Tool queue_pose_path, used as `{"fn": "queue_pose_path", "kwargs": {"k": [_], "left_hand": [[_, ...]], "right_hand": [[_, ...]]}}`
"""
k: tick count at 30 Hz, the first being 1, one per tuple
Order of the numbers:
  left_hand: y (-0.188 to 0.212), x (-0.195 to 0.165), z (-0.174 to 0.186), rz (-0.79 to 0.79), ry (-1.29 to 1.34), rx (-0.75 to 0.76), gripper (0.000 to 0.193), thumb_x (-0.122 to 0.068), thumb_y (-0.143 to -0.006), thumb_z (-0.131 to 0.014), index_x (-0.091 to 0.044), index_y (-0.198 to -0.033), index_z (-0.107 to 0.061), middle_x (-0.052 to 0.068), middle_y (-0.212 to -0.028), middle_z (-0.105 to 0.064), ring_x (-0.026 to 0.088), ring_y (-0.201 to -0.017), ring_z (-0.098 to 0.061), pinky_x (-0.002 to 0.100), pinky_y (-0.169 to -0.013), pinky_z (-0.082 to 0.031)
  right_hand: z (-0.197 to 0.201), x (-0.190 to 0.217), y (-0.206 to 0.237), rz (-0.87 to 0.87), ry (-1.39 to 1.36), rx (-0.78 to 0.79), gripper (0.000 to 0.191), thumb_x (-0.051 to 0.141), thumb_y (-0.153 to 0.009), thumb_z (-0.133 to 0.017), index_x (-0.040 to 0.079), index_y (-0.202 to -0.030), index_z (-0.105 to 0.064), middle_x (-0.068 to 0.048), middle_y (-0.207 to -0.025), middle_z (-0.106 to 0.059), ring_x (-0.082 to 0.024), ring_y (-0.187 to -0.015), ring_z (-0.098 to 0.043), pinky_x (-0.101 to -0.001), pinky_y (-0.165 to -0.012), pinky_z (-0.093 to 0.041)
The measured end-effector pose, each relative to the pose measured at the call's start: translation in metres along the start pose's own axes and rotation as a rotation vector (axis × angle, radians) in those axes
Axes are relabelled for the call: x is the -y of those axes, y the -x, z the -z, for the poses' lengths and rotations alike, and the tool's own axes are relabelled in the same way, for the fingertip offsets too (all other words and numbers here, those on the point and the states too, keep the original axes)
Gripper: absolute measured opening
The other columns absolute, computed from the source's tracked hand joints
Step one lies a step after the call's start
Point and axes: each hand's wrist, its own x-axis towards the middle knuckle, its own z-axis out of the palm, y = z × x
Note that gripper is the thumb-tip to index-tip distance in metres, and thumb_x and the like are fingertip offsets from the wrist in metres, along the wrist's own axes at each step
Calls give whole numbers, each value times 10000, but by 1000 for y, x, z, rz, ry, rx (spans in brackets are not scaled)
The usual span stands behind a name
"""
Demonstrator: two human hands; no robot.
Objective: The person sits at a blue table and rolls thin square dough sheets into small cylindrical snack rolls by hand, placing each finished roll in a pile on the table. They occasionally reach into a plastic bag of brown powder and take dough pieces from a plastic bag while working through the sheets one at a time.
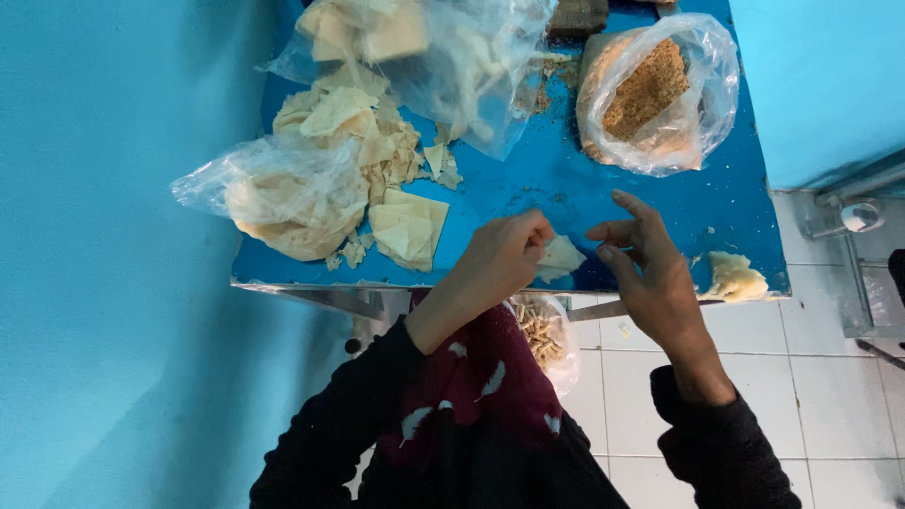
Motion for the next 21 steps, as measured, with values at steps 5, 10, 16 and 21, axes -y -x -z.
{"fn": "queue_pose_path", "kwargs": {"k": [5,10,16,21], "left_hand": [[2,6,2,28,-60,59,113,-13,-917,-611,-17,-1029,-601,161,-925,-709,335,-823,-715,445,-668,-546],[3,3,5,2,-80,55,153,-2,-868,-661,0,-1001,-586,192,-884,-704,383,-833,-699,482,-661,-525],[4,-2,7,-13,-155,63,178,26,-866,-657,7,-1024,-578,217,-884,-700,417,-844,-691,527,-673,-525],[5,-10,27,-74,-373,17,380,94,-802,-641,91,-1167,-537,274,-943,-674,447,-881,-671,501,-656,-545]], "right_hand": [[-13,1,-2,81,85,45,624,-47,-935,-644,65,-1504,-416,-120,-1177,-755,-245,-1069,-735,-380,-851,-601],[-30,2,-4,130,73,77,662,-37,-920,-672,77,-1514,-404,-132,-1103,-783,-271,-1016,-770,-393,-828,-610],[-49,0,-9,147,100,61,805,-25,-895,-699,78,-1575,-281,-152,-1027,-772,-281,-935,-775,-396,-759,-616],[-54,2,-5,209,116,43,834,-83,-868,-681,81,-1585,-288,-146,-972,-752,-287,-899,-770,-395,-764,-617]]}}
